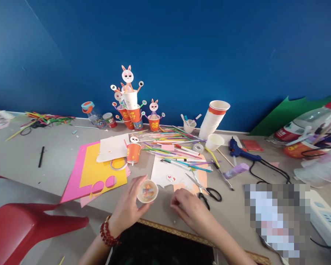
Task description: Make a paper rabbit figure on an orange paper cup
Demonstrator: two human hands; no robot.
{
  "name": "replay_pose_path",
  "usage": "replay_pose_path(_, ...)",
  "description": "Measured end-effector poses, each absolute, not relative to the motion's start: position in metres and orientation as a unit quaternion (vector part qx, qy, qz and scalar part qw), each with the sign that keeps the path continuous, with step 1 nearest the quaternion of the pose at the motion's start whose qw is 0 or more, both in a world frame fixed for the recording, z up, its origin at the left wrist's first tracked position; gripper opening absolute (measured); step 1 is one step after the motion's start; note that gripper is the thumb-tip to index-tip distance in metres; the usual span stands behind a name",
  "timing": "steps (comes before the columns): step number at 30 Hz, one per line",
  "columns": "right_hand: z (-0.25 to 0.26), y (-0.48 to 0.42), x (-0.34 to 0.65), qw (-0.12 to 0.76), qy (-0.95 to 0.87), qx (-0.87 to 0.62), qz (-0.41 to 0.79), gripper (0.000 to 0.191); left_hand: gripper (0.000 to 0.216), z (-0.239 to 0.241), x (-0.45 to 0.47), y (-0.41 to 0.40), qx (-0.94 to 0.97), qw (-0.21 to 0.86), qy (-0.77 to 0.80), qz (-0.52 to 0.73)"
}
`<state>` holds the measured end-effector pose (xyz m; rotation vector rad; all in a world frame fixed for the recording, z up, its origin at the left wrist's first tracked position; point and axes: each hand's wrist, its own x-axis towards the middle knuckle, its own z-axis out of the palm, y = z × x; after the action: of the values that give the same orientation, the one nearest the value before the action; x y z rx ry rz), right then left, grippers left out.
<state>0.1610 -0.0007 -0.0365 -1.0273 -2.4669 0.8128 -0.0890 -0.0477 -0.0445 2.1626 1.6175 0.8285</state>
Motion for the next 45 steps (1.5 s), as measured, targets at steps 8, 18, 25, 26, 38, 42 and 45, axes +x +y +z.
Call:
replay_pose_path(8, -0.009, 0.017, 0.125, 0.280, -0.903, -0.238, 0.224, 0.019, 0.068, -0.039, -0.069, -0.041, 0.783, 0.182, 0.515, 0.298)
replay_pose_path(18, -0.033, 0.006, 0.155, 0.246, -0.795, -0.401, 0.382, 0.011, 0.060, -0.044, -0.097, -0.040, 0.713, 0.160, 0.594, 0.337)
replay_pose_path(25, -0.046, 0.014, 0.164, 0.216, -0.816, -0.435, 0.315, 0.013, 0.061, -0.047, -0.101, -0.039, 0.720, 0.120, 0.598, 0.331)
replay_pose_path(26, -0.049, 0.016, 0.168, 0.212, -0.817, -0.454, 0.285, 0.014, 0.061, -0.048, -0.103, -0.040, 0.717, 0.117, 0.601, 0.334)
replay_pose_path(38, -0.061, 0.015, 0.145, 0.078, -0.880, -0.432, 0.180, 0.015, 0.062, -0.054, -0.090, -0.039, 0.738, 0.125, 0.589, 0.304)
replay_pose_path(42, -0.042, 0.033, 0.136, 0.095, -0.886, -0.427, 0.153, 0.012, 0.060, -0.057, -0.094, -0.038, 0.734, 0.119, 0.596, 0.302)
replay_pose_path(45, -0.017, 0.079, 0.111, 0.126, -0.877, -0.439, 0.152, 0.012, 0.060, -0.060, -0.094, -0.038, 0.739, 0.121, 0.591, 0.299)
